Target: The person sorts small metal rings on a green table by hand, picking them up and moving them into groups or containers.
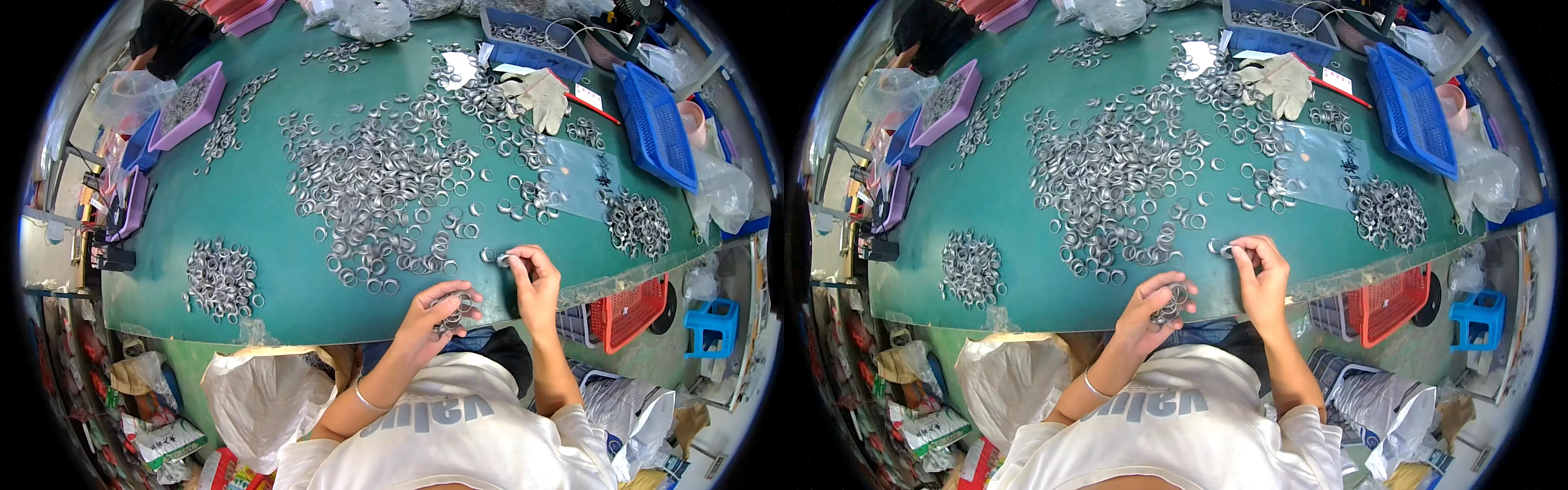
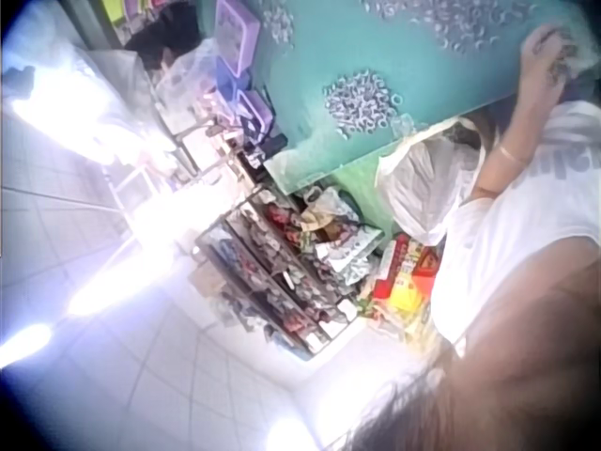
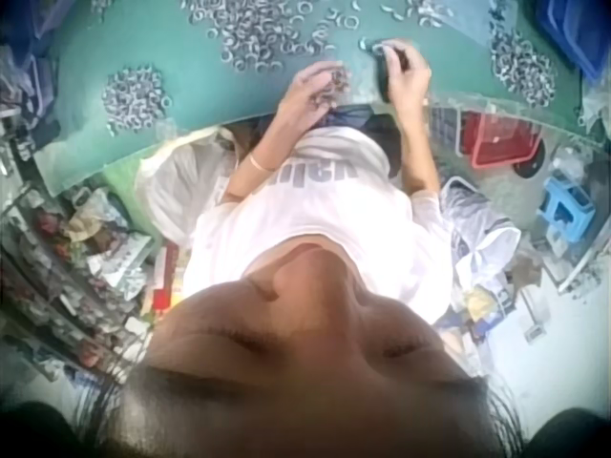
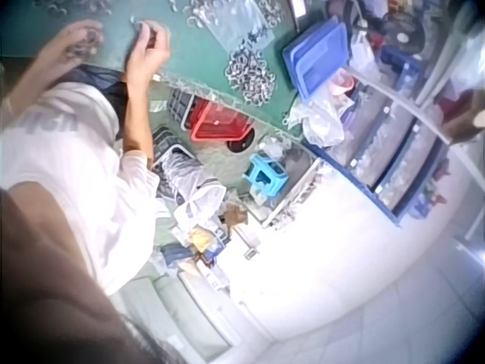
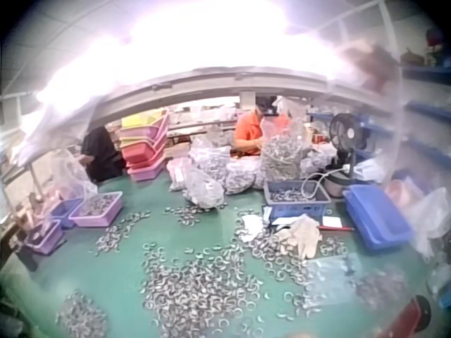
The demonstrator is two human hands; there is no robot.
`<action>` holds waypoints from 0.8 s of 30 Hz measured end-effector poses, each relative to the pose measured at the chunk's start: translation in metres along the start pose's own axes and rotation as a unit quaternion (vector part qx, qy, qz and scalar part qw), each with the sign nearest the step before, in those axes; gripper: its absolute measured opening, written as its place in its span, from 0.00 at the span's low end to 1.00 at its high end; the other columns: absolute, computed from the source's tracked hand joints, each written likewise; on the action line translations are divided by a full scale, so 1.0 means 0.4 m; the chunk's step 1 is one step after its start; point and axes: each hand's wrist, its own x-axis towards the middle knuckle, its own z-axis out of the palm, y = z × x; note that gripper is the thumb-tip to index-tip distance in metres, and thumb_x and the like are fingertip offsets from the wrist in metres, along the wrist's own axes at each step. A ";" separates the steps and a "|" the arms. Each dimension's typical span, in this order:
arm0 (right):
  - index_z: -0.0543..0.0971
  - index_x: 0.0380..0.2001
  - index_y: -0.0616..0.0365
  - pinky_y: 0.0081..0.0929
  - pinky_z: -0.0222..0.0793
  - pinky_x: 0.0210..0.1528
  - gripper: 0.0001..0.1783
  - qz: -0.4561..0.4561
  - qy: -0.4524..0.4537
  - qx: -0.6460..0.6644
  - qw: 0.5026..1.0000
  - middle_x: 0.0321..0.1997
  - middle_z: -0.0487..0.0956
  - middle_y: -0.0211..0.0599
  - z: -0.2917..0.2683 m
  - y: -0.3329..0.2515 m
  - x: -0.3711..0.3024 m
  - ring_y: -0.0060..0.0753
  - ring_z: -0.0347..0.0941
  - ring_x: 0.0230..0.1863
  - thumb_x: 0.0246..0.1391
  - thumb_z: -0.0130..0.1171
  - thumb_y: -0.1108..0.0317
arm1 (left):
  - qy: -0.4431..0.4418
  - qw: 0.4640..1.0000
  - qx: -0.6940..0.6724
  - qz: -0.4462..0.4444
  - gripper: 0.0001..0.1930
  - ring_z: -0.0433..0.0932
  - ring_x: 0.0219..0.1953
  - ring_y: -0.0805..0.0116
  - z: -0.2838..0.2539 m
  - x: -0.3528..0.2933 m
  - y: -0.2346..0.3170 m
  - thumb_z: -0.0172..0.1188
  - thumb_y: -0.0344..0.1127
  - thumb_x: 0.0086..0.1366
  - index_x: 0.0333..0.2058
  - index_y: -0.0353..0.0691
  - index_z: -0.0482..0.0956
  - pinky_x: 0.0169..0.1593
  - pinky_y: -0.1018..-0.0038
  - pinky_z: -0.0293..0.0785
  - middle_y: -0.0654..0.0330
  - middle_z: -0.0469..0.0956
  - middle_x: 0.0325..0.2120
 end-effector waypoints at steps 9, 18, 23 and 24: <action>0.76 0.34 0.65 0.17 0.66 0.39 0.05 0.124 -0.063 0.279 0.950 0.32 0.77 0.31 0.017 -0.046 -0.059 0.19 0.71 0.34 0.54 0.55 0.76 | 0.017 0.999 0.028 0.001 0.14 0.74 0.28 0.68 0.014 -0.002 -0.006 0.60 0.28 0.56 0.42 0.37 0.74 0.22 0.79 0.71 0.55 0.74 0.33; 0.75 0.32 0.69 0.23 0.70 0.38 0.05 0.032 -0.091 0.295 0.951 0.37 0.74 0.40 0.029 -0.068 -0.078 0.27 0.72 0.35 0.49 0.54 0.84 | 0.026 0.997 0.066 0.023 0.17 0.74 0.28 0.69 0.039 -0.014 -0.003 0.59 0.25 0.56 0.46 0.35 0.73 0.23 0.79 0.72 0.55 0.75 0.33; 0.78 0.28 0.68 0.26 0.73 0.34 0.09 -0.204 -0.101 0.052 0.972 0.37 0.73 0.44 0.033 -0.091 -0.096 0.34 0.73 0.34 0.41 0.56 0.89 | 0.032 0.997 0.056 0.034 0.20 0.75 0.29 0.69 0.042 -0.027 0.006 0.60 0.25 0.56 0.48 0.33 0.71 0.24 0.80 0.72 0.56 0.75 0.32; 0.78 0.27 0.67 0.26 0.73 0.34 0.10 -0.242 -0.090 0.025 0.966 0.37 0.73 0.44 0.035 -0.091 -0.092 0.35 0.73 0.34 0.39 0.57 0.89 | 0.029 0.997 0.059 0.038 0.20 0.75 0.29 0.69 0.039 -0.027 0.006 0.60 0.25 0.55 0.48 0.33 0.70 0.24 0.79 0.72 0.55 0.75 0.32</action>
